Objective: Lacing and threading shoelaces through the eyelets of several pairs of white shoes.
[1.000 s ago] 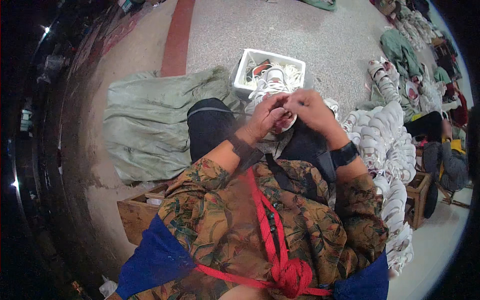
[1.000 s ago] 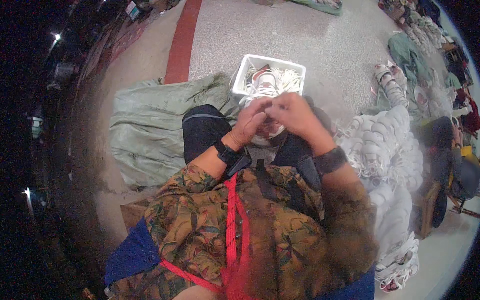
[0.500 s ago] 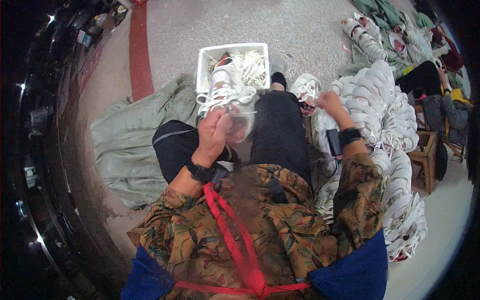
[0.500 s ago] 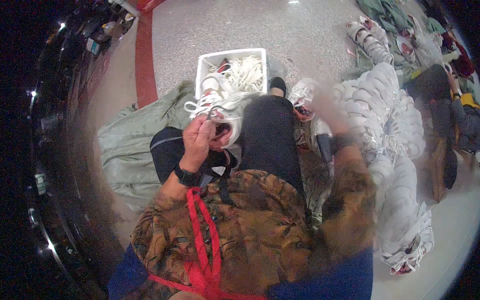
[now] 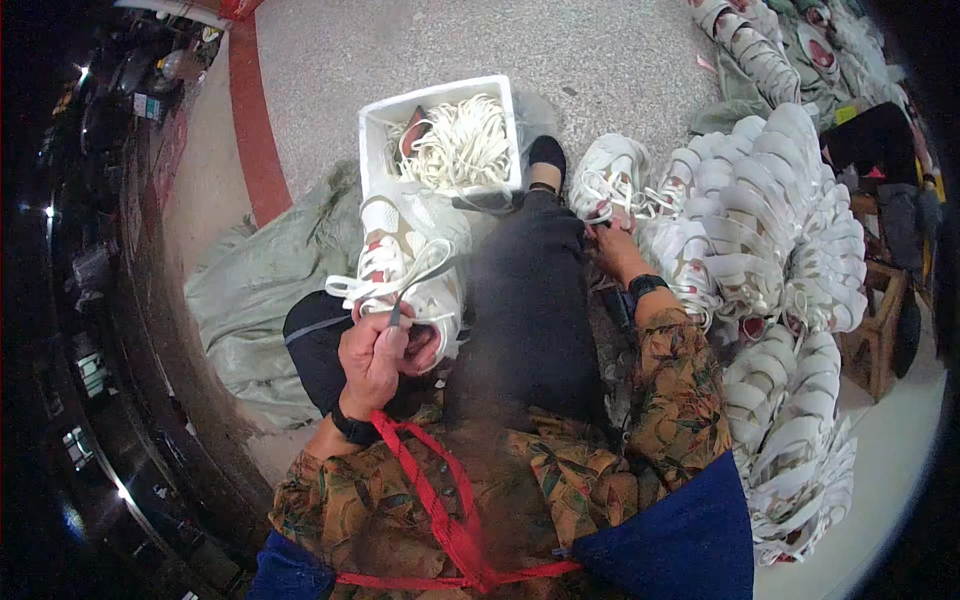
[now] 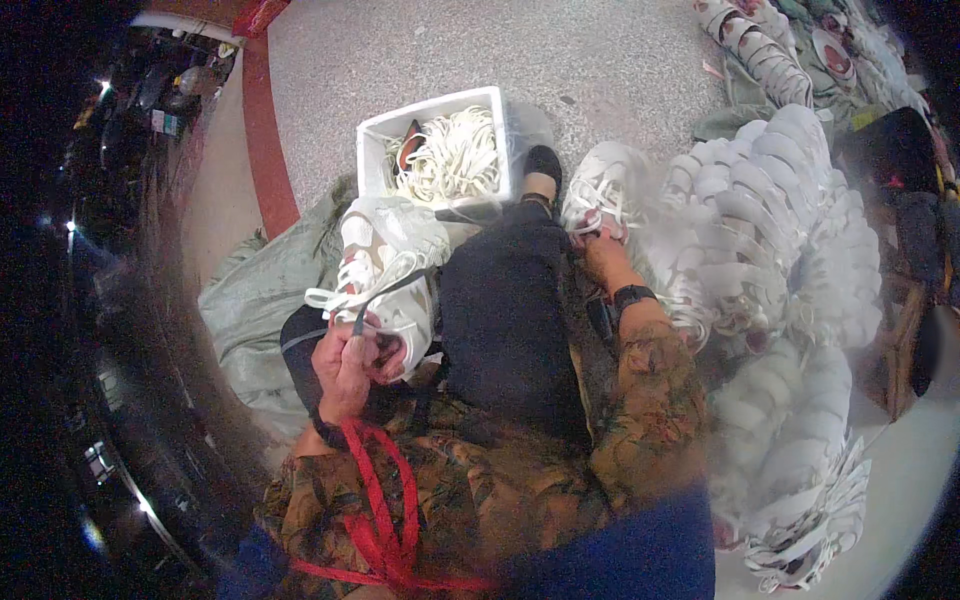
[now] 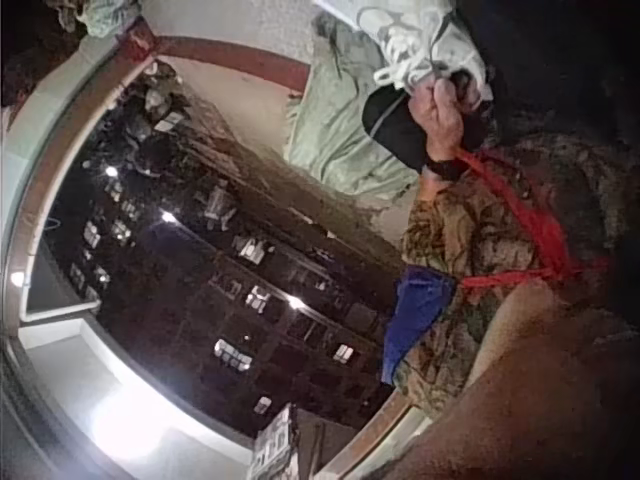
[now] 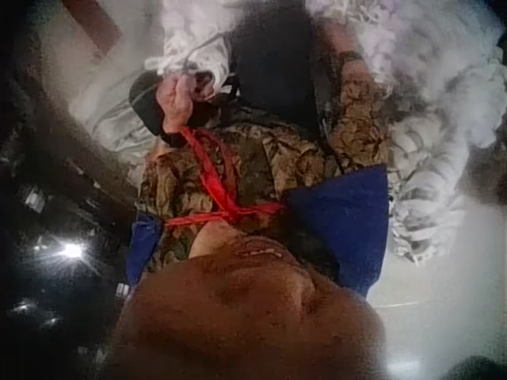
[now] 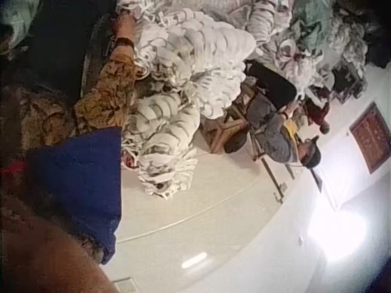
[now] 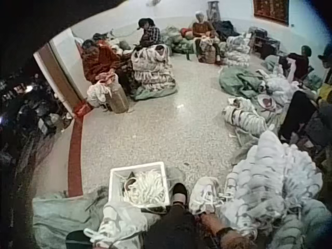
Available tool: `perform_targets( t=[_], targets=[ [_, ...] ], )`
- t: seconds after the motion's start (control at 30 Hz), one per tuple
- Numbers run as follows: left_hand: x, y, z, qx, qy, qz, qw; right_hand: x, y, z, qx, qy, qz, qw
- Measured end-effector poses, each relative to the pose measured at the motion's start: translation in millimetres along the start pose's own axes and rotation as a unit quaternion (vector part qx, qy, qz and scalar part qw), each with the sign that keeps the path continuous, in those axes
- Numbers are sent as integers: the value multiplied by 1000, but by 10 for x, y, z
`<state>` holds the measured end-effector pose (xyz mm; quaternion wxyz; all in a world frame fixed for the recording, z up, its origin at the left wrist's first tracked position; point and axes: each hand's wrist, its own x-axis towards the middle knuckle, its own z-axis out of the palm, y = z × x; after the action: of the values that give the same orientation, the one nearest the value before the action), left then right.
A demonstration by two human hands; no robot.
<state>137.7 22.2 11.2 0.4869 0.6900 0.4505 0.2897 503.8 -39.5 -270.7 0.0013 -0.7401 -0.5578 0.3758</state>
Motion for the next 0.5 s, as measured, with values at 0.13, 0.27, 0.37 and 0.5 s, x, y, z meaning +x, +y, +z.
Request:
perform_targets(
  t=[0.13,0.27,0.37,0.5],
  targets=[
    [17,25,0,24,-21,-40,999,136,-55,-60,22,14,-45,999],
    [-34,-59,-79,48,-19,-46,998,374,-47,-74,6,-127,-12,992],
    [20,-19,-65,67,-29,-4,997,568,10,88,-4,-134,-20,991],
    [-5,-37,-72,20,-26,-29,999,983,329,465,-58,-138,-25,988]
  ],
)
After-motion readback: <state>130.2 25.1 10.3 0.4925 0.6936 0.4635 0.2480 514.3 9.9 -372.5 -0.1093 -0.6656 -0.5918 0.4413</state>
